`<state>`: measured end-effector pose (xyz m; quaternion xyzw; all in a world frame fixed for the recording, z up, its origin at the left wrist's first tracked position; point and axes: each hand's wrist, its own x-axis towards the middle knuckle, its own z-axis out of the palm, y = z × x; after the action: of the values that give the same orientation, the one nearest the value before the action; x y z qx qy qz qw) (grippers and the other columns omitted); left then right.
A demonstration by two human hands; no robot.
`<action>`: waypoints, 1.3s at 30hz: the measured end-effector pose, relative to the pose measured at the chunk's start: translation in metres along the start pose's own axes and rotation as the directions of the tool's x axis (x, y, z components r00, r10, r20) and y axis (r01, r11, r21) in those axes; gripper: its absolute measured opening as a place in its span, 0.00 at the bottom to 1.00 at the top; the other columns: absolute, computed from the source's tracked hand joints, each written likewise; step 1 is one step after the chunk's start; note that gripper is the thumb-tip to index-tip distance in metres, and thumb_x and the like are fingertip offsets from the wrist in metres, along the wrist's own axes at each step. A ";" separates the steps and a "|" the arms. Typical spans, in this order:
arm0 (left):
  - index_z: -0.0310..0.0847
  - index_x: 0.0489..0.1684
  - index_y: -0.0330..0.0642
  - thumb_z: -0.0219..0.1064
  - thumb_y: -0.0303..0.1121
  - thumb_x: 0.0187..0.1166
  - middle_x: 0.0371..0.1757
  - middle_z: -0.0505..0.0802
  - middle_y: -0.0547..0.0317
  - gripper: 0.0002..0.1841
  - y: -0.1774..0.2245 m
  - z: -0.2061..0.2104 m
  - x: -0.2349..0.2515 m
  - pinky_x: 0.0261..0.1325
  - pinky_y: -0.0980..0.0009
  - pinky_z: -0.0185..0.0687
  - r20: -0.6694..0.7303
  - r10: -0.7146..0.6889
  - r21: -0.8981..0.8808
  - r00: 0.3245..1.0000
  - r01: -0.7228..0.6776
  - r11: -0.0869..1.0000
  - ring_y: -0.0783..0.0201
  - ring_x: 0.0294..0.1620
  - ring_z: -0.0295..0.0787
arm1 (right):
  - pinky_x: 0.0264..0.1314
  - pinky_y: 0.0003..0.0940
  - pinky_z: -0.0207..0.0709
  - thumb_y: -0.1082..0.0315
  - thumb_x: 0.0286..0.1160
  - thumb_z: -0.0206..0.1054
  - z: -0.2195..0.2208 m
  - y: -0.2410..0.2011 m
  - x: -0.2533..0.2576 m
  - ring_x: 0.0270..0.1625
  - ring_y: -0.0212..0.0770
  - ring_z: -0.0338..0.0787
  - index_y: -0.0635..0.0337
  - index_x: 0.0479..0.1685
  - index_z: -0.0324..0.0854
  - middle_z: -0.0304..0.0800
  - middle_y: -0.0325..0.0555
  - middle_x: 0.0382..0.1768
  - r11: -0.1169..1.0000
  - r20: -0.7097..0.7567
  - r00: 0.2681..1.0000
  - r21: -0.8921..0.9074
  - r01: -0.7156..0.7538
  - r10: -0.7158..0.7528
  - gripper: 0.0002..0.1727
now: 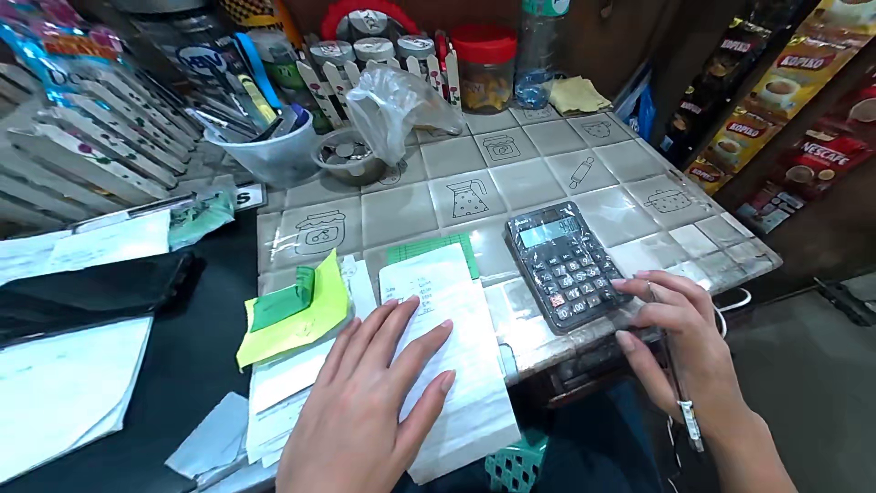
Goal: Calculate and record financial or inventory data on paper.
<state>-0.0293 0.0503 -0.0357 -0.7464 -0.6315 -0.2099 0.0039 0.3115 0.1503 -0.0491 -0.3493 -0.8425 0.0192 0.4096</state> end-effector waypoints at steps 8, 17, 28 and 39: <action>0.85 0.71 0.67 0.48 0.62 0.86 0.83 0.80 0.52 0.27 -0.001 0.002 -0.001 0.86 0.36 0.58 -0.015 0.003 0.010 1.000 -0.003 1.000 0.46 0.88 0.68 | 0.84 0.45 0.65 0.56 0.82 0.58 0.016 0.011 -0.019 0.82 0.40 0.74 0.44 0.49 0.75 0.87 0.30 0.67 0.997 -0.069 0.995 0.025 -0.068 0.069 0.07; 0.87 0.69 0.69 0.49 0.62 0.86 0.78 0.84 0.58 0.26 0.001 0.005 -0.002 0.86 0.38 0.61 -0.068 -0.019 0.026 0.998 0.020 0.999 0.49 0.86 0.71 | 0.81 0.51 0.70 0.56 0.83 0.56 0.022 0.009 -0.023 0.80 0.44 0.79 0.47 0.52 0.74 0.88 0.40 0.67 0.996 -0.081 0.993 0.037 -0.087 0.089 0.09; 0.85 0.71 0.71 0.50 0.61 0.86 0.76 0.84 0.62 0.24 0.004 0.004 -0.003 0.88 0.42 0.60 -0.062 -0.036 0.034 0.997 0.038 0.999 0.55 0.86 0.69 | 0.82 0.52 0.67 0.55 0.87 0.54 0.018 0.011 -0.022 0.79 0.47 0.79 0.48 0.54 0.73 0.87 0.45 0.68 0.990 -0.062 0.994 0.109 -0.087 0.094 0.11; 0.85 0.72 0.72 0.49 0.62 0.86 0.79 0.82 0.59 0.25 0.005 0.003 -0.002 0.88 0.41 0.59 -0.047 -0.039 0.051 0.998 0.041 0.998 0.53 0.87 0.68 | 0.78 0.53 0.68 0.49 0.88 0.55 0.015 0.008 -0.020 0.77 0.48 0.80 0.48 0.54 0.75 0.86 0.48 0.68 0.989 -0.009 0.992 0.078 -0.124 0.125 0.15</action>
<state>-0.0244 0.0478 -0.0379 -0.7282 -0.6513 -0.2106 0.0338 0.3144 0.1482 -0.0751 -0.3852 -0.8147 0.0749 0.4269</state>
